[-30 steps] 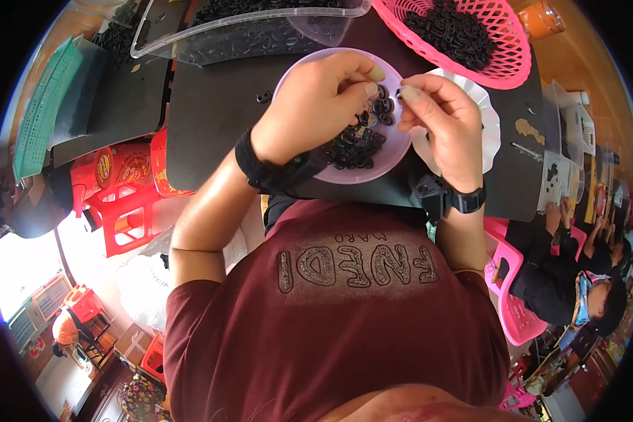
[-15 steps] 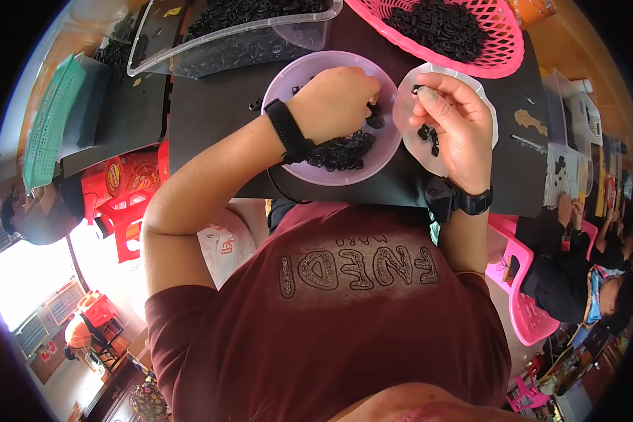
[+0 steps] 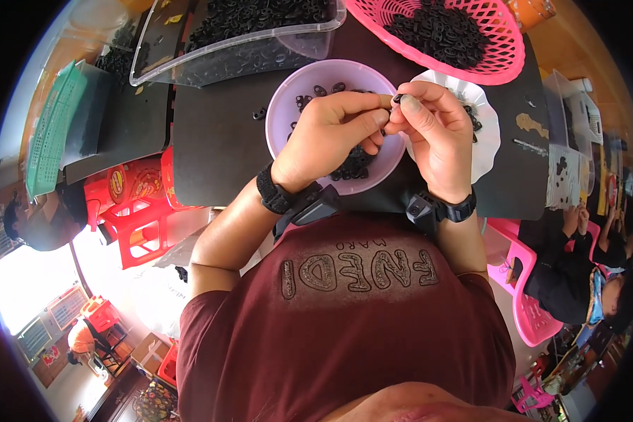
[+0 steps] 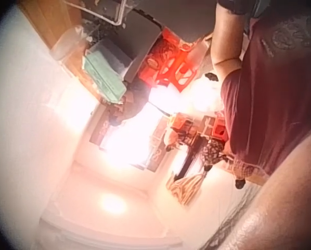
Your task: The person assembles plastic cord toggles by hand, repeatedly picking up small components from the dishes and fitting the pieces together.
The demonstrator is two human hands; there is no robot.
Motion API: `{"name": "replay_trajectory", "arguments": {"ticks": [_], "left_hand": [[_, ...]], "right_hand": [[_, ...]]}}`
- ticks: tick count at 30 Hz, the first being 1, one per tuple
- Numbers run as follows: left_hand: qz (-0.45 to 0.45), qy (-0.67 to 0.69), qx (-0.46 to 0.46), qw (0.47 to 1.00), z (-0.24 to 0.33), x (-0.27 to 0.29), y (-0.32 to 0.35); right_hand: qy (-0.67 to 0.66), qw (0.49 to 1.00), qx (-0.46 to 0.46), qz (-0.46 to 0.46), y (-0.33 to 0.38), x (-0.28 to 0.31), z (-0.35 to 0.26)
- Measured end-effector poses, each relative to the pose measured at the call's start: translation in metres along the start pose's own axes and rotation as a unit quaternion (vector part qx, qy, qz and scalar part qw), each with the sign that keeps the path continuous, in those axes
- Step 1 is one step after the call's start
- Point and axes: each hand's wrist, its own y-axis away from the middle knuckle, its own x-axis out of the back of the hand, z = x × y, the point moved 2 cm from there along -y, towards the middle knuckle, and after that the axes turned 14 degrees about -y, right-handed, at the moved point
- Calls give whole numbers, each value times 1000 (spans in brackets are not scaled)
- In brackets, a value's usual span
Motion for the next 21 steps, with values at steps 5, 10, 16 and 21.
{"name": "replay_trajectory", "arguments": {"ticks": [5,10,16,21], "left_hand": [[-57,-72,23,995,-3,-1,6],[-28,15,38,999,-8,9,5],[-30,145,-4,989,-12,19,9],[-15,234,-16,972,-8,10,10]], "right_hand": [[-12,1000,-13,-19,-4,-9,7],[-17,999,0,-34,-3,-14,7],[-58,995,31,-72,-1,-22,10],[-39,994,52,-90,-2,-23,14]]}}
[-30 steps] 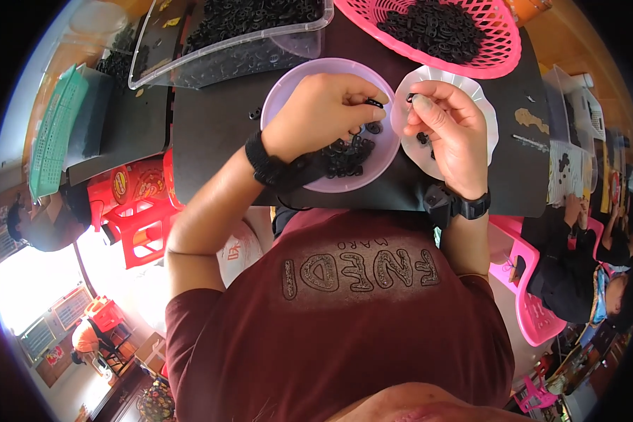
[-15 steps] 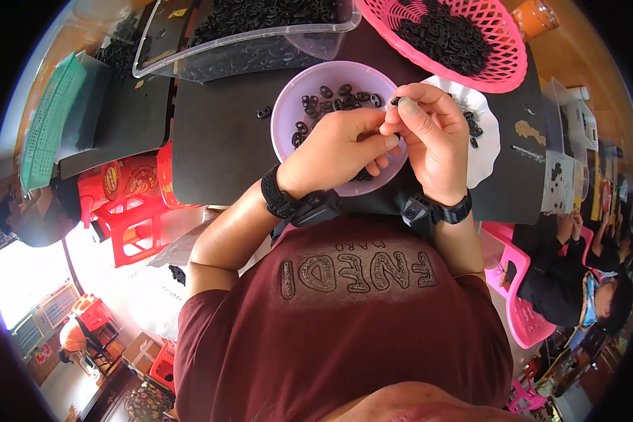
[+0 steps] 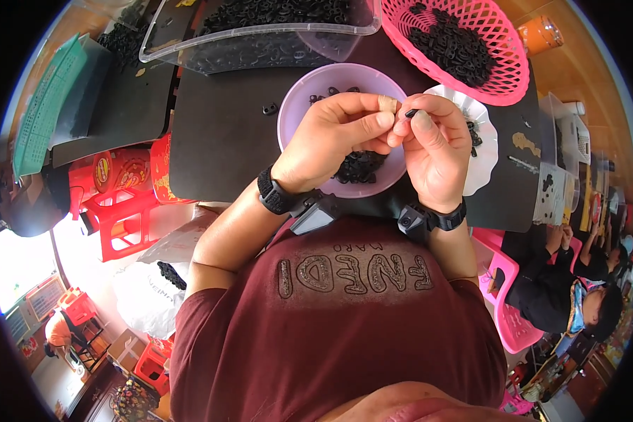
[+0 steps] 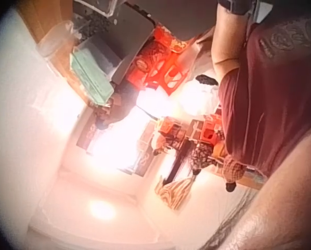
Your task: The person assembles plastic cord toggles by hand, repeatedly picking up small components from the dishes and fitting the pieces together.
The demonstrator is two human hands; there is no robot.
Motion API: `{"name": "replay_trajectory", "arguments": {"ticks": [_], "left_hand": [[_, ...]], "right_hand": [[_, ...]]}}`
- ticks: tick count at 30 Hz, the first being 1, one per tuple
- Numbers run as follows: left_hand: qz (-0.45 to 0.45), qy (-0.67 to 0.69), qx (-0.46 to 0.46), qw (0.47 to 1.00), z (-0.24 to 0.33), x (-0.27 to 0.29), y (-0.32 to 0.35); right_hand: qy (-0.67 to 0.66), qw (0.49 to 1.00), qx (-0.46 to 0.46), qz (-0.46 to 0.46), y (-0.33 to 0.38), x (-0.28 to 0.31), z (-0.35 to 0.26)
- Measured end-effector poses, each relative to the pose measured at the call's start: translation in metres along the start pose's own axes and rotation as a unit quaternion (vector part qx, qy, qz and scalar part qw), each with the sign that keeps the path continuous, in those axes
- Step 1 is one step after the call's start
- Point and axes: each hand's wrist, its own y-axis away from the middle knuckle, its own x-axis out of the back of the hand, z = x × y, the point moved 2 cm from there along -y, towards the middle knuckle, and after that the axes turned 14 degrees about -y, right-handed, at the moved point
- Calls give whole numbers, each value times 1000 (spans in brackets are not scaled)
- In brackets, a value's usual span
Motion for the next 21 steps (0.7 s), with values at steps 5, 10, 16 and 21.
{"name": "replay_trajectory", "arguments": {"ticks": [5,10,16,21], "left_hand": [[47,-67,-29,996,-5,3,0],[95,-184,-53,977,5,5,4],[93,-248,-42,964,16,2,10],[95,-285,-60,952,19,0,13]], "right_hand": [[-13,999,-30,18,2,-1,-2],[18,998,-37,42,2,3,-11],[107,989,-42,89,-6,0,-16],[195,976,-54,82,-7,0,-15]]}}
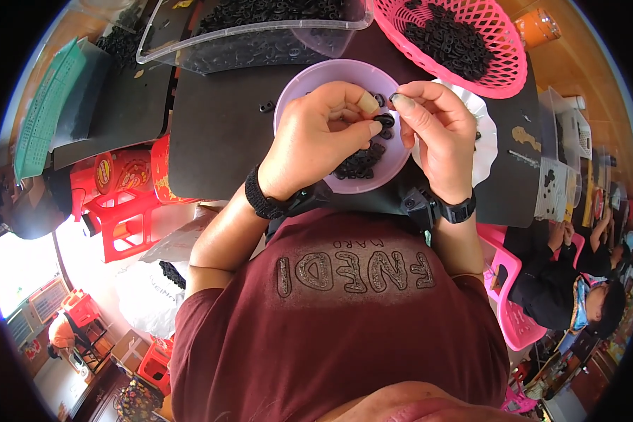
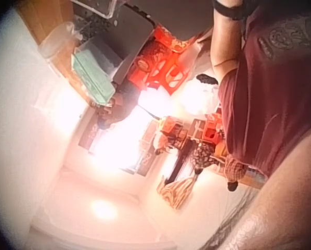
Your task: The person assembles plastic cord toggles by hand, repeatedly picking up small components from the dishes and fitting the pieces together.
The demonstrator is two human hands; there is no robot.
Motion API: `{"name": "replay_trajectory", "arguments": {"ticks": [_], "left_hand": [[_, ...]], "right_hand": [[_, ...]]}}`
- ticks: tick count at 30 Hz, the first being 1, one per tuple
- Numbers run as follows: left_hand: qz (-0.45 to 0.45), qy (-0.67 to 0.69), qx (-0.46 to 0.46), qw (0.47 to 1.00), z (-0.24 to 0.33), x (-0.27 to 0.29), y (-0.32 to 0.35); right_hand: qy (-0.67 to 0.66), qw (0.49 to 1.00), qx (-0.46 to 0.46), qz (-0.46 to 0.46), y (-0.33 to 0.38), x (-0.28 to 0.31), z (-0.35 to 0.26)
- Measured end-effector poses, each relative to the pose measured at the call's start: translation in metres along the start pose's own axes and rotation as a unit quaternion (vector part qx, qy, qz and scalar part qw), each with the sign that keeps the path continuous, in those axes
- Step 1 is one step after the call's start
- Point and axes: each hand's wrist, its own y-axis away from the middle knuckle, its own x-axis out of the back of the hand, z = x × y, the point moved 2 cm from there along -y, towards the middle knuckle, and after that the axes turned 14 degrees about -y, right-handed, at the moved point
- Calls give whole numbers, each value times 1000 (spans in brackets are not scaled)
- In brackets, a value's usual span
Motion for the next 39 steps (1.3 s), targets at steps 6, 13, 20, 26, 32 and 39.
{"name": "replay_trajectory", "arguments": {"ticks": [6,13,20,26,32,39], "left_hand": [[-2,-27,-5,1000,-1,2,2],[-4,-46,-9,999,-2,4,1],[6,-34,-6,999,-3,7,2],[5,-12,-6,1000,-6,7,2],[4,-12,-4,1000,-7,8,2],[27,-120,-30,992,-3,8,4]], "right_hand": [[40,999,-22,2,1,-4,-3],[70,997,-41,-16,1,-3,-2],[81,995,-45,-43,0,-8,-4],[102,992,-56,-51,1,-6,-3],[134,988,-60,-56,-1,-7,-4],[187,979,-59,-51,-1,-9,-6]]}}
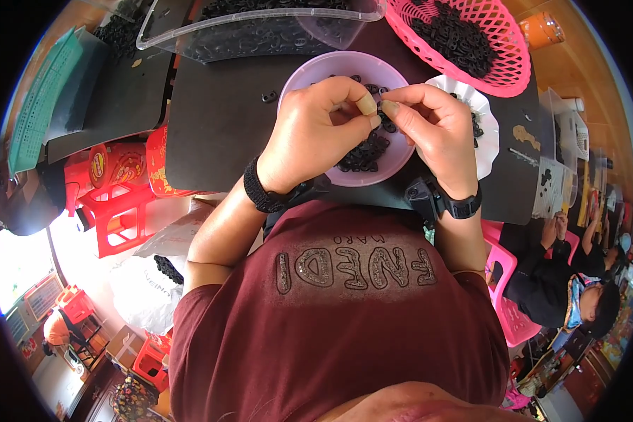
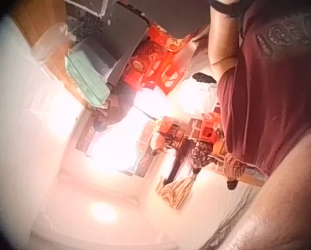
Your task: The person assembles plastic cord toggles by hand, repeatedly picking up small components from the dishes and fitting the pieces together.
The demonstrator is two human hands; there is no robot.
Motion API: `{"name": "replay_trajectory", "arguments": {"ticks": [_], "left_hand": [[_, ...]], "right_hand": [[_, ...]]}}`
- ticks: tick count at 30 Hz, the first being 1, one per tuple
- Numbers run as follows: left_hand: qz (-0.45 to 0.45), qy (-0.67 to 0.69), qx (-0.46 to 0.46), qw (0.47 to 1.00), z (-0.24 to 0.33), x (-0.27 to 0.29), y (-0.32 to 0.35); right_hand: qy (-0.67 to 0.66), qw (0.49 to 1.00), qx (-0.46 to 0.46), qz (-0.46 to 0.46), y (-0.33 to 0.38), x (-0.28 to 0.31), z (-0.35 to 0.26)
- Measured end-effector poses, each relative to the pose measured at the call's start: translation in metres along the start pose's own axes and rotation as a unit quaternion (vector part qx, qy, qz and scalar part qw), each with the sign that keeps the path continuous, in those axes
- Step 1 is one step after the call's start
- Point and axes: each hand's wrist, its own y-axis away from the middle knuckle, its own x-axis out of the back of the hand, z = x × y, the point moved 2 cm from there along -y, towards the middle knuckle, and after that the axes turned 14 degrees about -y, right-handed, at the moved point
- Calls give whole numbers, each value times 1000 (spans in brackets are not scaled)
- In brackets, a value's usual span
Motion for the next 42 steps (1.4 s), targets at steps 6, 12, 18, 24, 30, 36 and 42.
{"name": "replay_trajectory", "arguments": {"ticks": [6,12,18,24,30,36,42], "left_hand": [[-12,82,16,996,-5,2,0],[-55,175,42,982,-4,8,-2],[-73,203,38,976,-4,7,-3],[-84,186,42,978,-2,9,-3],[-93,180,45,978,-5,8,-3],[-110,195,49,973,-11,4,-5],[-124,186,49,973,-1,9,-9]], "right_hand": [[-1,1000,0,-21,1,2,-2],[73,992,97,-47,7,-1,-5],[239,938,240,-78,5,-7,-9],[240,940,235,-65,8,-9,-6],[258,924,270,-80,8,-7,-1],[262,930,247,-71,12,-6,-3],[240,938,246,-39,12,2,-10]]}}
